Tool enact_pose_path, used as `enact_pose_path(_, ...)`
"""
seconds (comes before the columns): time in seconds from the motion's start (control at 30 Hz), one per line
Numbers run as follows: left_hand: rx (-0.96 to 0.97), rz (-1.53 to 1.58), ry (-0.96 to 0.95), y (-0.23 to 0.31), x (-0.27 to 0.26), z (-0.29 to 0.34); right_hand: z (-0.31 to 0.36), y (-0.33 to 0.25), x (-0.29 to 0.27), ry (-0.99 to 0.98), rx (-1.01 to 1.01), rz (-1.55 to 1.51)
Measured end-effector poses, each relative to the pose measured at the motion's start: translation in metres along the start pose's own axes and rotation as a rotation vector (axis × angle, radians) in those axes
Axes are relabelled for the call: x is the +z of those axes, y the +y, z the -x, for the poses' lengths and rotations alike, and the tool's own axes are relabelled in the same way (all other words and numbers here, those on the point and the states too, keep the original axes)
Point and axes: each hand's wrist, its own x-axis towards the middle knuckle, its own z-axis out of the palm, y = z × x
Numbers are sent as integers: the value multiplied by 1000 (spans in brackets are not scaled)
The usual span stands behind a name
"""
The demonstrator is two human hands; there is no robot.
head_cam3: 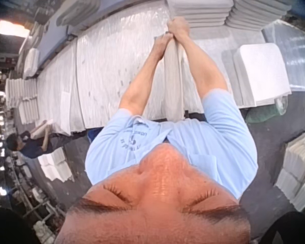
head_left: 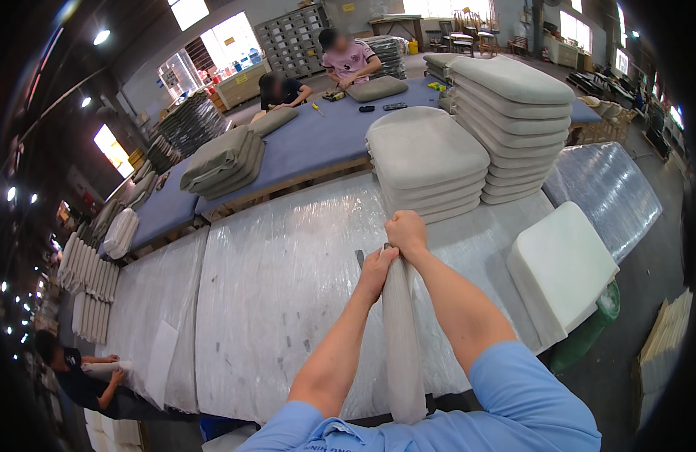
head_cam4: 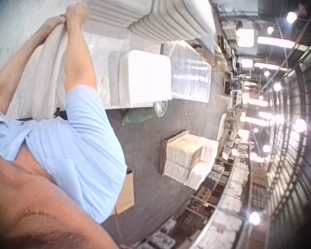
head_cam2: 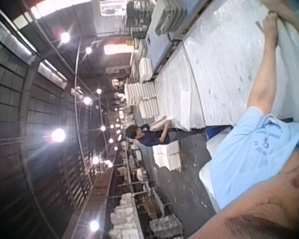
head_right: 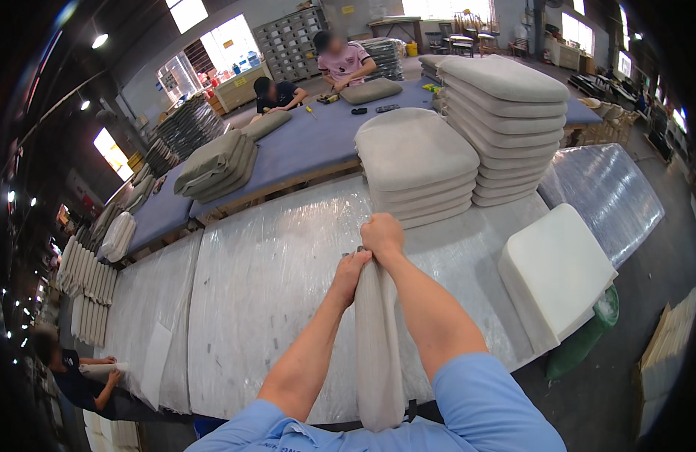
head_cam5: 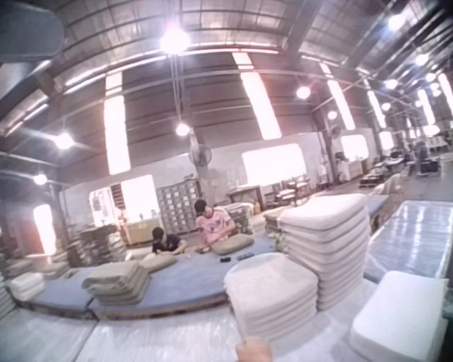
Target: The person inserts white foam inserts into gray pillow covers, then places the finished pillows onto a stack. The person also picks up small white pieces from a green bag and places them on foam blocks.
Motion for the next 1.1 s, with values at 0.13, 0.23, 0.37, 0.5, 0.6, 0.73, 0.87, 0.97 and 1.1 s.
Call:
enact_pose_path(0.13,27,-19,23,1,-5,-1,-6,-5,10,-27,26,-1)
enact_pose_path(0.23,55,-80,8,2,-2,0,-11,-2,14,-42,29,28)
enact_pose_path(0.37,83,-114,44,3,-5,2,-14,-4,18,-36,4,63)
enact_pose_path(0.5,91,-139,64,4,-5,0,-14,-5,19,0,-44,105)
enact_pose_path(0.6,53,-79,18,4,-7,1,-15,0,17,53,-58,77)
enact_pose_path(0.73,-53,14,-60,4,-4,0,-10,13,15,88,-83,-89)
enact_pose_path(0.87,8,33,-23,-1,4,-2,-9,31,-10,-166,-87,-389)
enact_pose_path(0.97,31,0,11,-7,-8,-2,2,26,-25,-467,23,-542)
enact_pose_path(1.1,39,-12,15,-5,2,-2,6,36,-42,-610,-67,-516)
